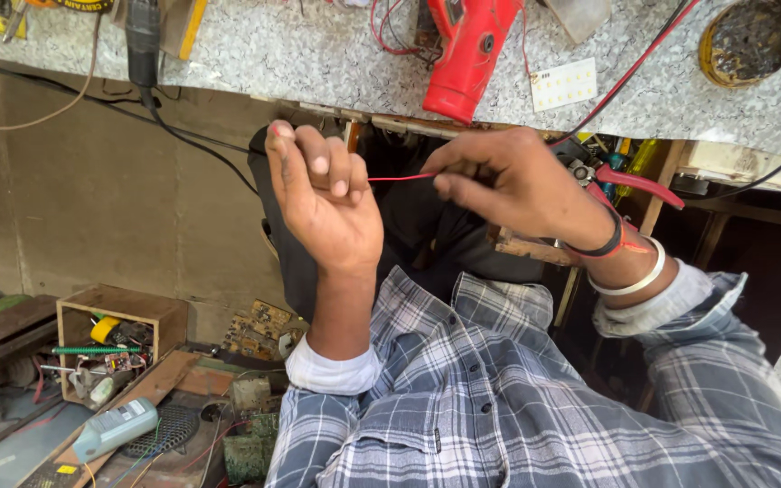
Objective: The person uses a soldering iron to join wires to a red plastic housing containing an LED strip. They strip wire ends with pliers, twist connections, and solder them in place. The person also uses a screwdriver to adjust the housing and a multimeter to test the circuit.
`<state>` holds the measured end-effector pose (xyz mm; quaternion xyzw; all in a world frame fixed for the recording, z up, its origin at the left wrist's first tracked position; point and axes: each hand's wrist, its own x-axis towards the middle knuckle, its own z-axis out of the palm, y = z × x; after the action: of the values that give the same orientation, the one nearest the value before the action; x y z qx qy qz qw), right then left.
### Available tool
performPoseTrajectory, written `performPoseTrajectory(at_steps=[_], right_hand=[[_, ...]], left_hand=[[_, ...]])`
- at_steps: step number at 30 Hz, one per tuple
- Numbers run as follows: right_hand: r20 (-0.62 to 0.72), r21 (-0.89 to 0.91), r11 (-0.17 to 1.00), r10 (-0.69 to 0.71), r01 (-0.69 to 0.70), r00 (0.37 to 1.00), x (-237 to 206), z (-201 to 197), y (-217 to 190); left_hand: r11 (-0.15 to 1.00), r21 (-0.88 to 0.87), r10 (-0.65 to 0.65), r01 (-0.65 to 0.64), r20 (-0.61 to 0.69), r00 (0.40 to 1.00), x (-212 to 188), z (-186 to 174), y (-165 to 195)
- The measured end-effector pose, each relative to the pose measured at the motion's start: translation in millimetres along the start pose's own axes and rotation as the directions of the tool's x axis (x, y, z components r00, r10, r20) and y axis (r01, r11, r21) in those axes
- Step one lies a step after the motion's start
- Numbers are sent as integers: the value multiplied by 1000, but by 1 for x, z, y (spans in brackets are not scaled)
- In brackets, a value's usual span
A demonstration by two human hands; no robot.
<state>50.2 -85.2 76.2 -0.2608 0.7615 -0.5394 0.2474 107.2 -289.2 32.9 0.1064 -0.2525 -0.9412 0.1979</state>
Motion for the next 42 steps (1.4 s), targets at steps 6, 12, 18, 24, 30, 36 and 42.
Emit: performPoseTrajectory(at_steps=[6, 12, 18, 24, 30, 36, 42], right_hand=[[-232, -354, 926, -225, 133, 946, -6, -7, 17], [-191, -439, 842, -429, 314, 883, -4, -9, 32], [-287, -321, 927, -291, 195, 913, -11, -13, 28], [-323, -479, 807, -528, 345, 786, -9, -21, 26], [-271, -629, 693, -620, 352, 736, -9, -22, 24], [-243, -678, 631, -677, 377, 695, -11, -24, 27], [-297, -698, 621, -703, 355, 646, -10, -20, 29]], left_hand=[[985, 163, -63, 55, 45, 997, -10, -10, -6], [571, 812, -238, -121, 305, 922, -26, 2, -14], [493, 854, -159, -165, 275, 948, -29, 26, -31], [376, 849, 6, -371, 399, 917, -24, 40, -32], [384, 839, -15, -386, 424, 906, -26, 49, -36], [393, 848, -20, -354, 393, 919, -30, 43, -46], [438, 812, -34, -385, 443, 896, -32, 37, -57]])
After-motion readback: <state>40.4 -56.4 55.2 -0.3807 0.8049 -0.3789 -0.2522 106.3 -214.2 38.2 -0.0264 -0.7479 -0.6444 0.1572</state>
